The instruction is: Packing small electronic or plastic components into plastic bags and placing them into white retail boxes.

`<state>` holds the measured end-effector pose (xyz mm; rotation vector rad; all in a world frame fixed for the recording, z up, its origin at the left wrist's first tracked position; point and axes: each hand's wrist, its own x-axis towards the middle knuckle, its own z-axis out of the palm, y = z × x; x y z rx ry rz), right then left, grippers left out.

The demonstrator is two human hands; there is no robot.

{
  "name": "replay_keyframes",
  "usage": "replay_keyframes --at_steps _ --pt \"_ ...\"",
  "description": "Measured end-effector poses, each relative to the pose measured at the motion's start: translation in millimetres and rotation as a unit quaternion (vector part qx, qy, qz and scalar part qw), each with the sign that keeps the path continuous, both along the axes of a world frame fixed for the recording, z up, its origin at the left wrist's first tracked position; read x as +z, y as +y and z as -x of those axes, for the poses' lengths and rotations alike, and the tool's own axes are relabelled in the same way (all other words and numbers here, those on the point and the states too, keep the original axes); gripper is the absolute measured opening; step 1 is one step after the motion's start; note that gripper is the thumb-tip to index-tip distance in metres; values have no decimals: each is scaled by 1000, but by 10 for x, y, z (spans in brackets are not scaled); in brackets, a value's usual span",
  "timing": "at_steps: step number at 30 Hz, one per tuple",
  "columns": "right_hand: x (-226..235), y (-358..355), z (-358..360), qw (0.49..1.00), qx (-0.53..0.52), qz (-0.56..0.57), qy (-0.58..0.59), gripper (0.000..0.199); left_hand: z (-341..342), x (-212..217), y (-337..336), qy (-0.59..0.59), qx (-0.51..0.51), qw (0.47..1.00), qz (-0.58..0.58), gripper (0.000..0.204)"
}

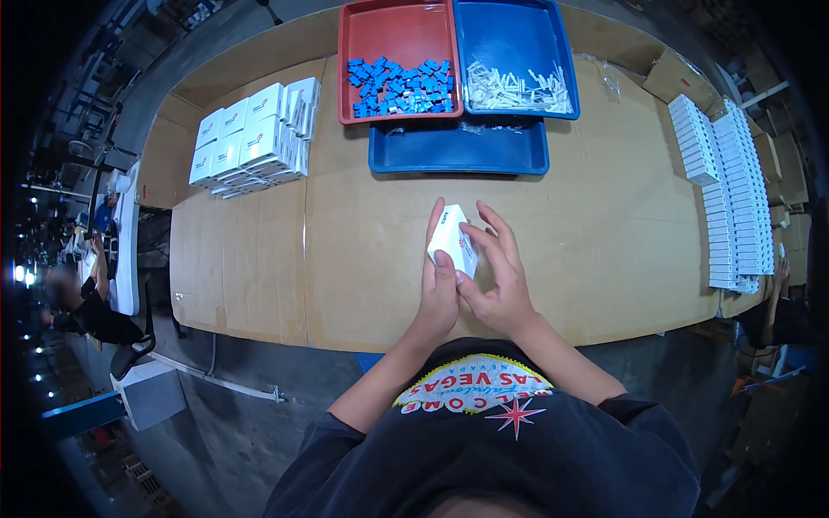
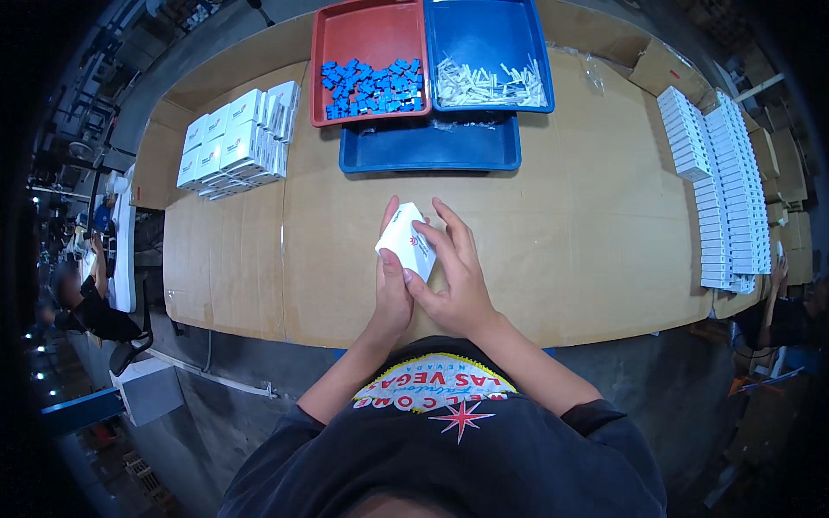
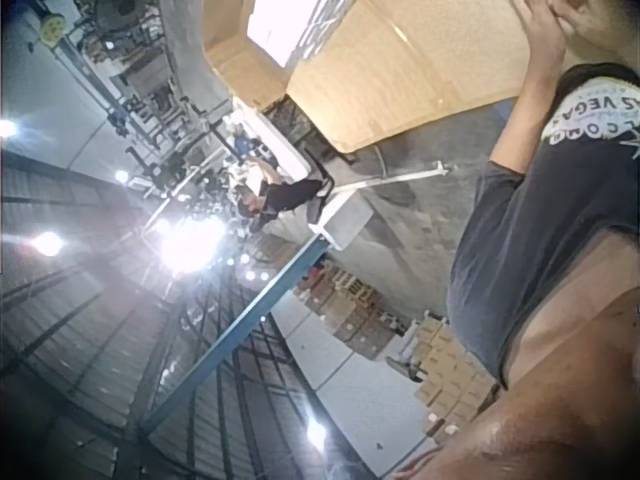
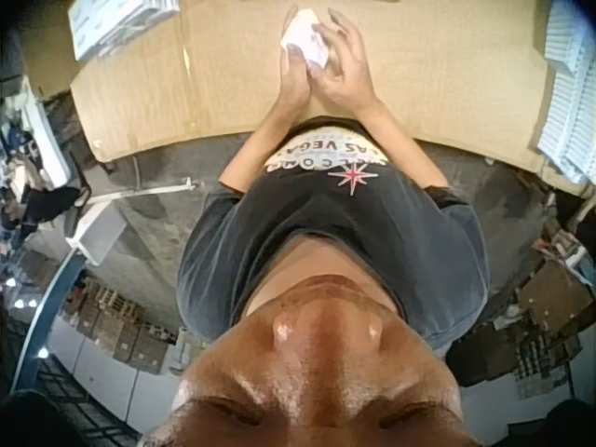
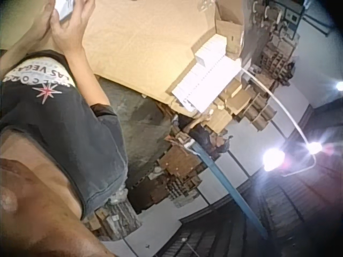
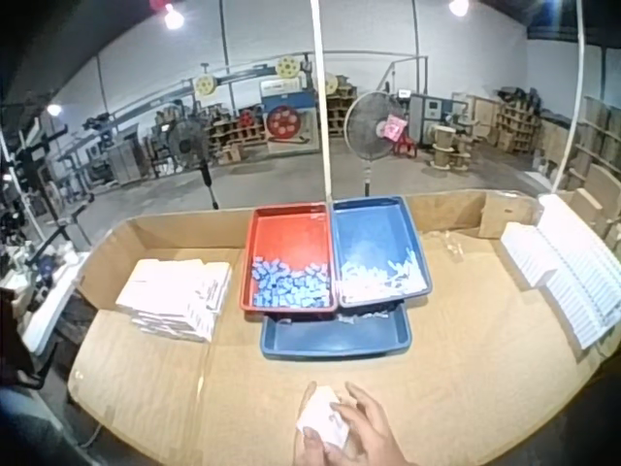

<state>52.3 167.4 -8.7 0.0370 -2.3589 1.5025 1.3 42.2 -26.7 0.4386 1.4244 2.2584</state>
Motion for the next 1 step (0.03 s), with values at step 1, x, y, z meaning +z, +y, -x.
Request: replay_keyframes --at_steps 1 --pt "20 6 -10 999 -1 -50 20 73 -20 -7 6 25 27 999 -8 79"
